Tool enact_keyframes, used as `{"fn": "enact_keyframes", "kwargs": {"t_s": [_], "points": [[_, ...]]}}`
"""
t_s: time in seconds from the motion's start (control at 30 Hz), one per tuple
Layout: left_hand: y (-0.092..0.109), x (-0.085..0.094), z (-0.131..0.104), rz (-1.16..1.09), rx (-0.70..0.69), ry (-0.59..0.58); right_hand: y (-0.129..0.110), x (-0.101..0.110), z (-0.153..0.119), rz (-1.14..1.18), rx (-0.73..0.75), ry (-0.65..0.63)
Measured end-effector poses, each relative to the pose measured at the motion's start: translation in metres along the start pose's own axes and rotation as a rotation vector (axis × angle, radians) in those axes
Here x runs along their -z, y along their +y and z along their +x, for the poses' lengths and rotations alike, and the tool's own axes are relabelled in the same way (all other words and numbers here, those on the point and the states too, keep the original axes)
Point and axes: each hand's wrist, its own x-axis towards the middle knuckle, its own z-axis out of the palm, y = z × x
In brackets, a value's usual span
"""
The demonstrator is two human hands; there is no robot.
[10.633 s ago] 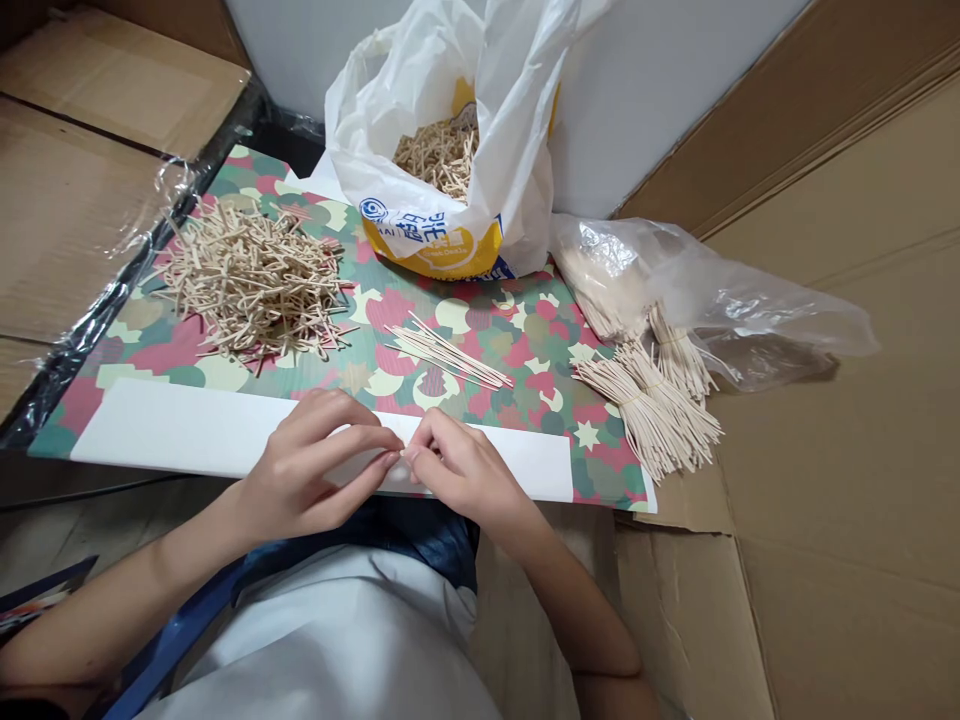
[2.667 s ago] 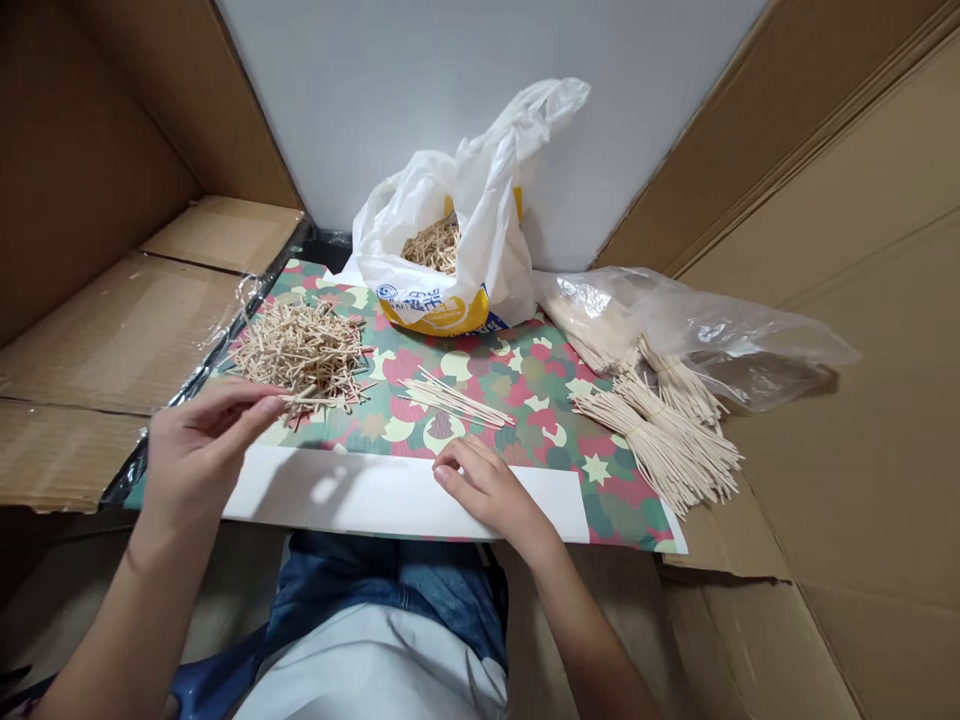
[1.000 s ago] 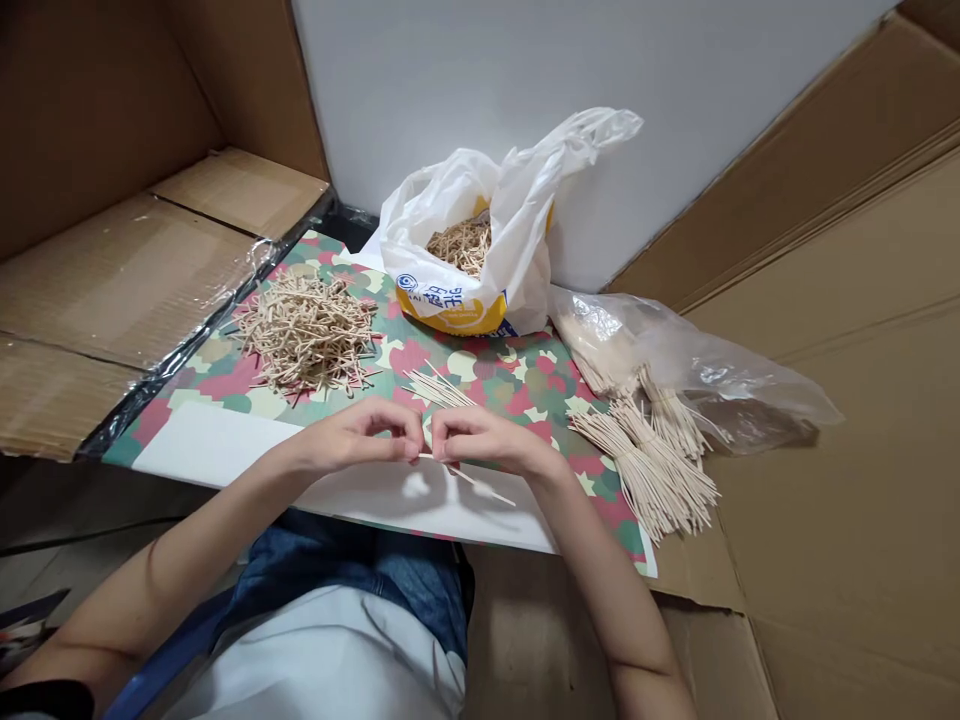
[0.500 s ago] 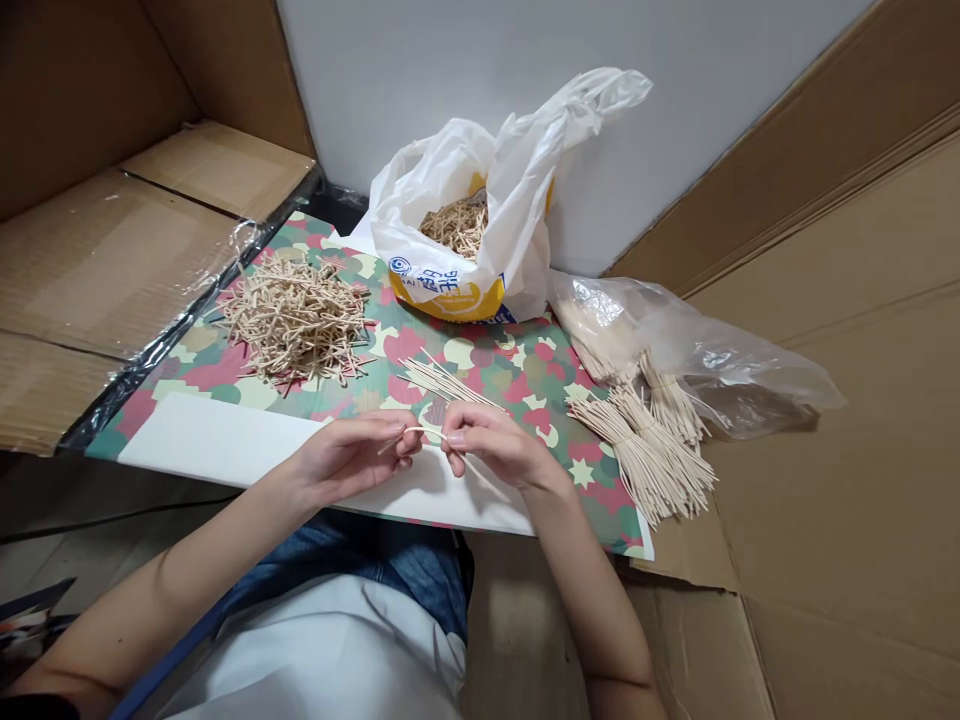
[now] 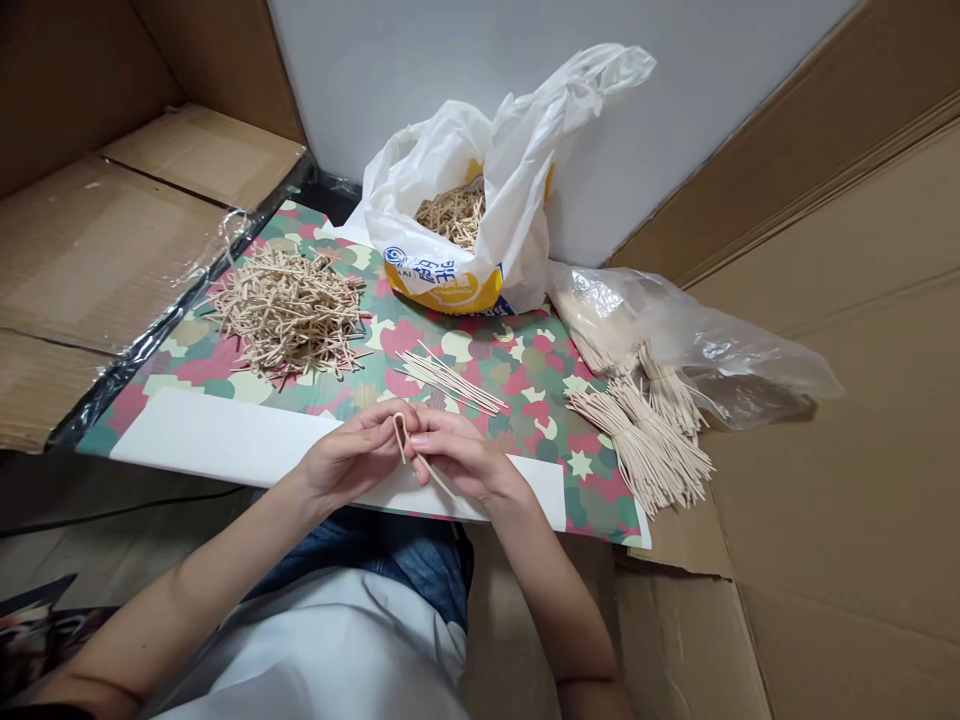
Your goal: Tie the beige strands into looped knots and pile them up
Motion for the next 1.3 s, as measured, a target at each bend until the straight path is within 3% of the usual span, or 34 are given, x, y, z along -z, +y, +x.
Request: {"fn": "enact_keyframes", "kwargs": {"t_s": [0.23, 0.57, 0.8, 1.0, 1.1, 1.3], "points": [[-0.001, 0.0, 0.001, -0.038, 0.026, 0.098, 0.009, -0.002, 0.003, -0.153, 0.127, 0.033], [-0.001, -0.001, -0.002, -0.022, -0.02, 0.079, 0.017, -0.018, 0.006, 0.035, 0.168, 0.125], [0.0, 0.001, -0.004, 0.007, -0.022, 0.059, 0.028, -0.015, 0.007, 0.205, 0.148, 0.034], [0.01, 0.004, -0.005, -0.036, -0.063, 0.221, 0.041, 0.001, -0.013, 0.217, 0.029, -0.049], [0.01, 0.004, -0.006, -0.016, -0.007, 0.193, 0.04, 0.004, -0.018, 0.24, 0.079, 0.001], [0.007, -0.002, -0.008, 0.03, 0.086, 0.063, 0.029, -0.007, -0.014, 0.238, 0.198, 0.251]]}}
